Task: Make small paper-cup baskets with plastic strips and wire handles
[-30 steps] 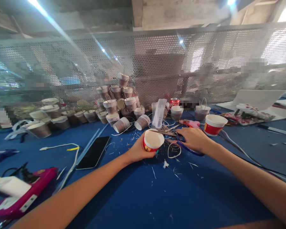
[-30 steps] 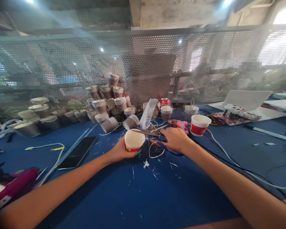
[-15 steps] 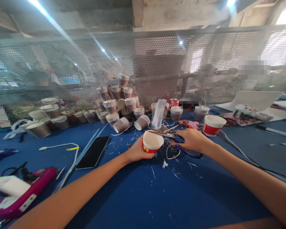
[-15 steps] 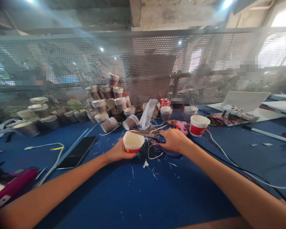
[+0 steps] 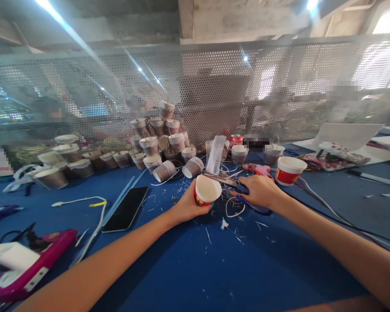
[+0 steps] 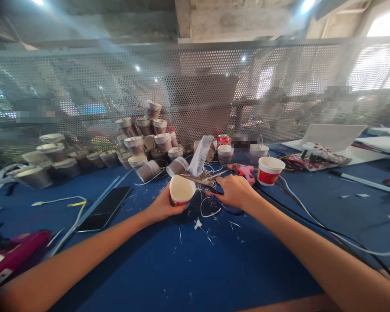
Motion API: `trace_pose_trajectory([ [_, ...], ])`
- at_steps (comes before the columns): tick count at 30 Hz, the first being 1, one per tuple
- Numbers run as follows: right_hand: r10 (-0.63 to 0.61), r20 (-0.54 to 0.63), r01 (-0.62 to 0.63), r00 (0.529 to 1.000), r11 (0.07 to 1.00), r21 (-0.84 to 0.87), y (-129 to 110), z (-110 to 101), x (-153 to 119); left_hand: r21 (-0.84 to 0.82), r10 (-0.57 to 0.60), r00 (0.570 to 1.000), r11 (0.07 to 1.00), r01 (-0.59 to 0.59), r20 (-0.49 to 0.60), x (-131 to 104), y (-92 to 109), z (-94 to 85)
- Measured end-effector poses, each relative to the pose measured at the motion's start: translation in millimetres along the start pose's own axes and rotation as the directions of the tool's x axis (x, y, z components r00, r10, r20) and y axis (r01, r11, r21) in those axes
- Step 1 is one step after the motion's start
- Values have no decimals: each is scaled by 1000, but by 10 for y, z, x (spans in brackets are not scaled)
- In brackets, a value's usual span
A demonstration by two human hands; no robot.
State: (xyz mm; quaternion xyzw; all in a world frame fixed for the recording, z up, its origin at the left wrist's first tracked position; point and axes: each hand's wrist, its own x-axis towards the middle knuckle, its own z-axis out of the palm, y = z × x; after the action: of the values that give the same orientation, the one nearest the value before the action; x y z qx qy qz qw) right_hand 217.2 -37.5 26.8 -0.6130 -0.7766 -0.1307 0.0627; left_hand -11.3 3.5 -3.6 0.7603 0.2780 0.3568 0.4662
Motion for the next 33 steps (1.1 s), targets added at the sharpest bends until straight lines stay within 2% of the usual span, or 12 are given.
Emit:
trace_pose_trajectory([
  [4,-30,6,30,1000,999,-33,-24,-14,-13,-10,6,993,1000,-5,115,-28,-23,-4],
  [7,-41,19,42,999,999,-31,-25,-24,-15,-32,5,989,999,0,148,-30,-38,-18],
  [16,-2,70,7,998,998,-68,-8,-26,5,-128,-84,986,986,102,141,-25,-23,-31],
  [21,41,13,-42,999,999,13,26,-15,27,-192,-104,986,973,127,128,-26,-8,-65],
  [25,12,-6,-11,1000,999,53,91,-22,30,-179,-82,992,979,99,100,-8,-23,-78],
  [29,-39,21,39,999,999,34,109,-15,25,-162,-9,997,987,21,78,10,-13,-58],
  [33,-53,44,53,998,999,9,78,-8,23,-168,5,991,986,17,131,11,28,-34],
])
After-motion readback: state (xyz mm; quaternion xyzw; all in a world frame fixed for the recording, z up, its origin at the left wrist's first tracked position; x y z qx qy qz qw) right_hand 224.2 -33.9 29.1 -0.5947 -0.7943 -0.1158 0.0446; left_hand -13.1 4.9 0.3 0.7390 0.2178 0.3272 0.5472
